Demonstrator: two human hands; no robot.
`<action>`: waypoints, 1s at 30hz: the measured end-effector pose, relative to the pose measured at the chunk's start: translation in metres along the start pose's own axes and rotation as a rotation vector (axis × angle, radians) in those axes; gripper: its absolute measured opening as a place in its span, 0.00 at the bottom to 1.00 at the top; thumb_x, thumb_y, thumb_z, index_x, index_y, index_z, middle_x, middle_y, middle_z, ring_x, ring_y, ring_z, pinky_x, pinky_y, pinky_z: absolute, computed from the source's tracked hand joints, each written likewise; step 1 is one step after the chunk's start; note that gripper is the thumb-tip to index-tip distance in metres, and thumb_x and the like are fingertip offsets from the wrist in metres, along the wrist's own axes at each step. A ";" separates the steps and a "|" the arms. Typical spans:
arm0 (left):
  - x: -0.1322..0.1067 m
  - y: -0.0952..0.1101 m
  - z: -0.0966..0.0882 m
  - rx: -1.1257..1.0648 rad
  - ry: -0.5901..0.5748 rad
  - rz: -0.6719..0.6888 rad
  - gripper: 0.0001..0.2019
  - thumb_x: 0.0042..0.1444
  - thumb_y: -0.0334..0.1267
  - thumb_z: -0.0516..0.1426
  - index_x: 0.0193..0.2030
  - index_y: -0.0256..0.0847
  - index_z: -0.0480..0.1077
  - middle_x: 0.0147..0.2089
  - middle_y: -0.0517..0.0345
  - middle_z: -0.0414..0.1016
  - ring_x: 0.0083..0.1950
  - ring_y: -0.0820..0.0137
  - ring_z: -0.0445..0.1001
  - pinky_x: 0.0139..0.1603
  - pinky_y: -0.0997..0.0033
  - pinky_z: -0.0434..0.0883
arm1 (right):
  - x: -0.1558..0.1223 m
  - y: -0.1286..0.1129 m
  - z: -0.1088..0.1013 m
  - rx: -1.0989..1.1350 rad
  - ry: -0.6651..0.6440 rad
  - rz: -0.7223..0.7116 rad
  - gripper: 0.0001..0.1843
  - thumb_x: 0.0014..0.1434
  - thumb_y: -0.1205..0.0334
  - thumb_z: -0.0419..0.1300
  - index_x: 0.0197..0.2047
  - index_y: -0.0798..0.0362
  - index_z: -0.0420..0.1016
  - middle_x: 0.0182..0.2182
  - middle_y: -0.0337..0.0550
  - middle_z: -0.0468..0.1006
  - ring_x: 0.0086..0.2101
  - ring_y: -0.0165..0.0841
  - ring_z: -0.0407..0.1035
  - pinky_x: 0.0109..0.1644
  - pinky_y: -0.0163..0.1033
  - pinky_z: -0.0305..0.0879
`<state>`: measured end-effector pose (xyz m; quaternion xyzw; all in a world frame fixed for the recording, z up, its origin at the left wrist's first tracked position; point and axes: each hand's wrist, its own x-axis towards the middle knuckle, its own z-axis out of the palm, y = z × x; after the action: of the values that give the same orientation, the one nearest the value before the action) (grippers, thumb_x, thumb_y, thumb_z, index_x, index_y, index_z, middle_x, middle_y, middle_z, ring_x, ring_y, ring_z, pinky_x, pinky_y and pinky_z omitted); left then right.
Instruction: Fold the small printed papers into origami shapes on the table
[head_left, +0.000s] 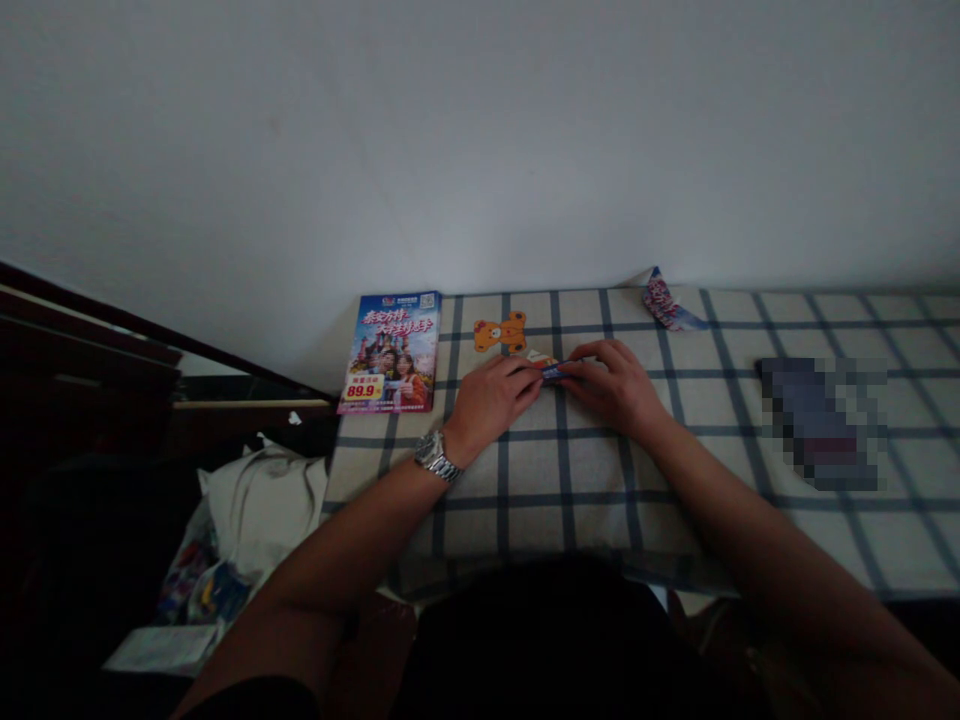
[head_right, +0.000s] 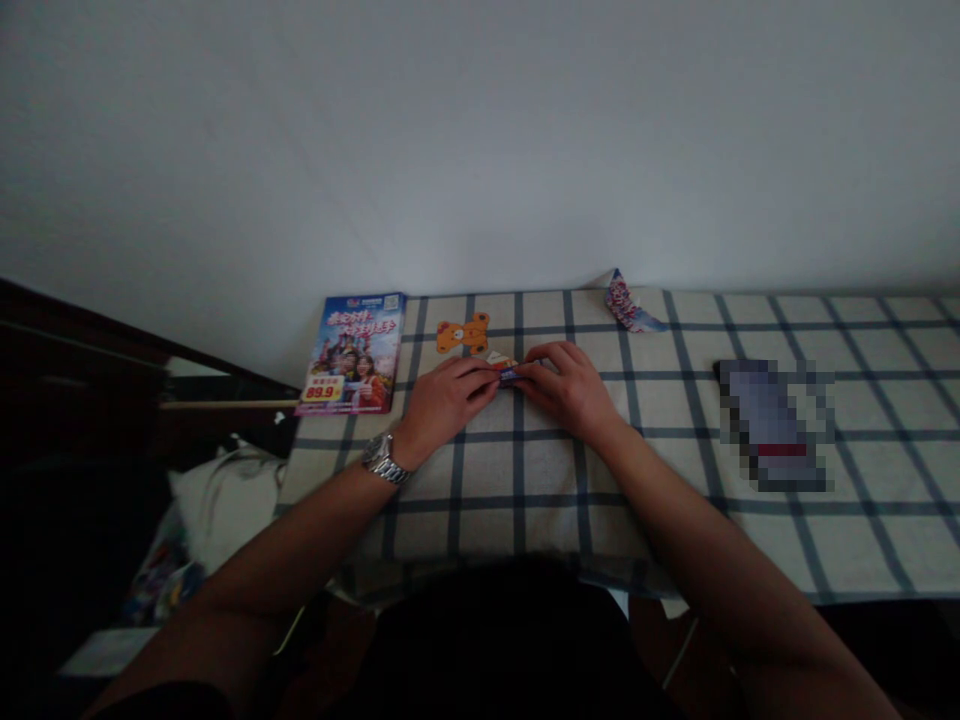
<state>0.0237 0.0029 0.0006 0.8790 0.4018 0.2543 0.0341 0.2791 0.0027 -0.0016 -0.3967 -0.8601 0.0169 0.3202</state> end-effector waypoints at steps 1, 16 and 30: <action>0.000 0.000 -0.001 0.001 0.010 -0.018 0.09 0.74 0.41 0.59 0.52 0.44 0.81 0.53 0.55 0.83 0.51 0.63 0.81 0.46 0.63 0.79 | -0.001 -0.001 -0.002 -0.011 0.002 0.003 0.12 0.71 0.59 0.64 0.55 0.43 0.83 0.50 0.50 0.80 0.48 0.46 0.73 0.54 0.54 0.74; 0.004 0.008 -0.013 -0.078 0.093 -0.106 0.09 0.74 0.38 0.58 0.52 0.42 0.80 0.52 0.55 0.84 0.51 0.67 0.83 0.47 0.69 0.80 | -0.001 -0.012 0.001 0.014 -0.146 -0.068 0.21 0.73 0.62 0.60 0.67 0.44 0.75 0.51 0.51 0.83 0.48 0.45 0.76 0.55 0.54 0.77; 0.004 0.016 -0.013 -0.231 0.135 -0.110 0.06 0.72 0.34 0.60 0.51 0.42 0.79 0.51 0.55 0.83 0.51 0.68 0.82 0.54 0.67 0.80 | 0.002 -0.021 0.003 0.089 -0.141 -0.002 0.19 0.74 0.65 0.57 0.65 0.43 0.73 0.54 0.50 0.83 0.53 0.45 0.78 0.59 0.52 0.78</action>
<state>0.0309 -0.0067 0.0173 0.8268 0.4190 0.3550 0.1220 0.2622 -0.0094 0.0035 -0.3788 -0.8795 0.0829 0.2761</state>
